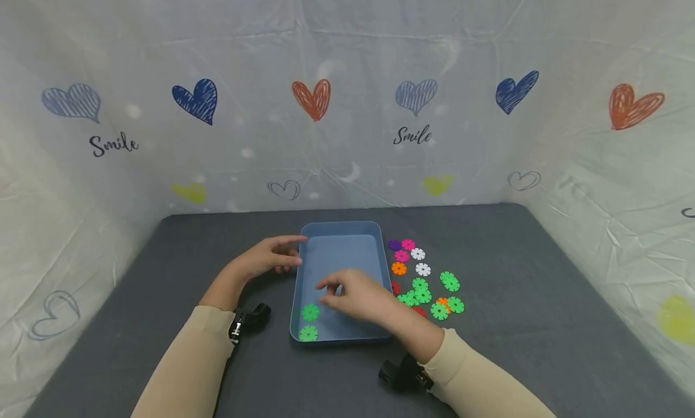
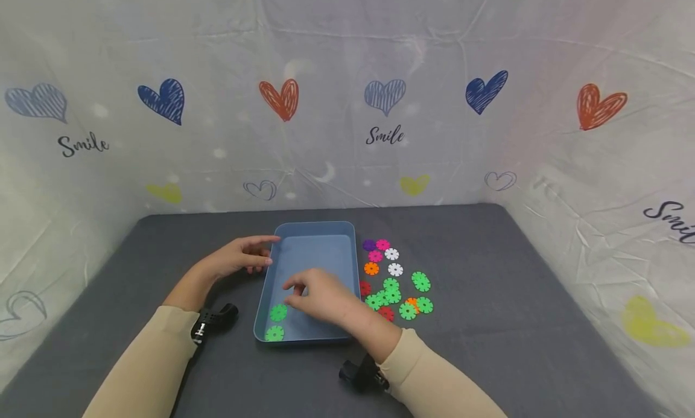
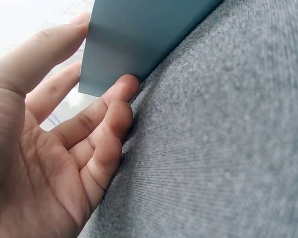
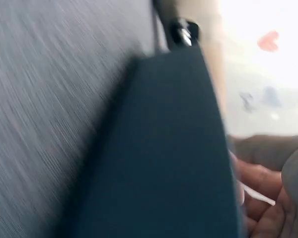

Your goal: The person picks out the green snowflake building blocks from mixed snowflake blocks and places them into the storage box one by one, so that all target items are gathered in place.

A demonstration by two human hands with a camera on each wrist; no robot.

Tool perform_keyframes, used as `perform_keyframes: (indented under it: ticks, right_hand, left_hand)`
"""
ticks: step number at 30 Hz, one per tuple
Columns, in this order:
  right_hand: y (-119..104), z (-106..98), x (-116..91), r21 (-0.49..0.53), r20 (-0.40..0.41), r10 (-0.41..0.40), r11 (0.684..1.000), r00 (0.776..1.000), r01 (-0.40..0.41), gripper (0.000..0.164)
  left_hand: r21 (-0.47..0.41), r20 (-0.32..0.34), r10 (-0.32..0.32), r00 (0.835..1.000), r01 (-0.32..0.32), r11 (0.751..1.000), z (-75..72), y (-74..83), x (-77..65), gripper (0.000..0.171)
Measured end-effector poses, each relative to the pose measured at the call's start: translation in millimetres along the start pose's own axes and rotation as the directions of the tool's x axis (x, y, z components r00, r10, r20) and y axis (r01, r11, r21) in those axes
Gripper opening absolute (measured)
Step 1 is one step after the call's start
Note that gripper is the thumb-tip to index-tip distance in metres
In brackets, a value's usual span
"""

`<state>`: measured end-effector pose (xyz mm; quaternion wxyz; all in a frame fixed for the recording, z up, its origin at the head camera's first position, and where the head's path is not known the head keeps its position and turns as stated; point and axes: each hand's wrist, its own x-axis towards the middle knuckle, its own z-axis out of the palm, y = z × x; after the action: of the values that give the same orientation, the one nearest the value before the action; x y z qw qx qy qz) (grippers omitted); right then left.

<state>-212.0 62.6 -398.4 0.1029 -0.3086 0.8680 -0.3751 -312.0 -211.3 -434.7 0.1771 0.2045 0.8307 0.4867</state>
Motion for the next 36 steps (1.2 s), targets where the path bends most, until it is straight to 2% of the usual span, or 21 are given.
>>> perform_keyframes:
  ticks: [3, 7, 13, 17, 20, 23, 27, 29, 32, 36]
  right_hand:
    - [4.3, -17.9, -2.5, -0.022, -0.033, 0.000, 1.000, 0.999, -0.001, 0.025]
    - [13.0, -40.5, -9.0, -0.005, -0.083, 0.041, 0.999, 0.996, -0.041, 0.025]
    - [28.2, -73.0, -22.0, 0.049, -0.097, 0.106, 0.994, 0.990, -0.101, 0.025]
    - [42.1, -91.8, -29.3, 0.061, -0.069, 0.139, 0.989, 0.988, -0.135, 0.026]
    - [56.3, -102.0, -35.3, 0.070, 0.014, 0.156, 0.985, 0.988, -0.157, 0.025]
    - [70.4, -106.6, -40.6, 0.083, 0.150, 0.188, 0.976, 0.971, -0.202, 0.020]
    - [80.3, -103.5, -43.2, 0.067, 0.294, 0.250, 0.957, 0.922, -0.281, 0.021]
    - [81.7, -99.0, -42.8, 0.046, 0.320, 0.290, 0.946, 0.902, -0.320, 0.024]
    - [81.2, -91.3, -41.8, -0.001, 0.322, 0.341, 0.933, 0.883, -0.360, 0.029]
    - [77.1, -85.0, -40.4, -0.088, 0.294, 0.368, 0.930, 0.882, -0.358, 0.029]
  left_hand:
    - [0.000, -0.010, -0.011, 1.000, 0.011, 1.000, 0.7, 0.4, 0.2, 0.061]
    - [-0.006, -0.013, -0.018, 1.000, 0.018, 1.000, 1.3, -0.3, 1.8, 0.059]
    - [-0.003, -0.005, -0.007, 1.000, 0.007, 1.000, 2.4, -0.5, 1.9, 0.059]
    - [-0.006, -0.007, -0.004, 1.000, 0.004, 1.000, 2.0, -1.5, 1.2, 0.057]
    - [-0.013, -0.012, -0.004, 1.000, 0.004, 1.000, 1.2, -2.3, 0.8, 0.055]
    - [-0.022, -0.015, -0.005, 1.000, 0.005, 1.000, 0.6, -3.3, 0.7, 0.054]
    - [-0.026, -0.018, -0.009, 1.000, 0.009, 1.000, -0.3, -4.1, 0.8, 0.053]
    - [-0.029, -0.019, -0.010, 1.000, 0.010, 1.000, -0.7, -3.9, 0.5, 0.054]
    - [-0.027, -0.020, -0.010, 1.000, 0.010, 1.000, -1.2, -3.2, 0.0, 0.054]
    - [-0.018, -0.028, -0.013, 1.000, 0.013, 1.000, -1.6, -1.9, -0.4, 0.055]
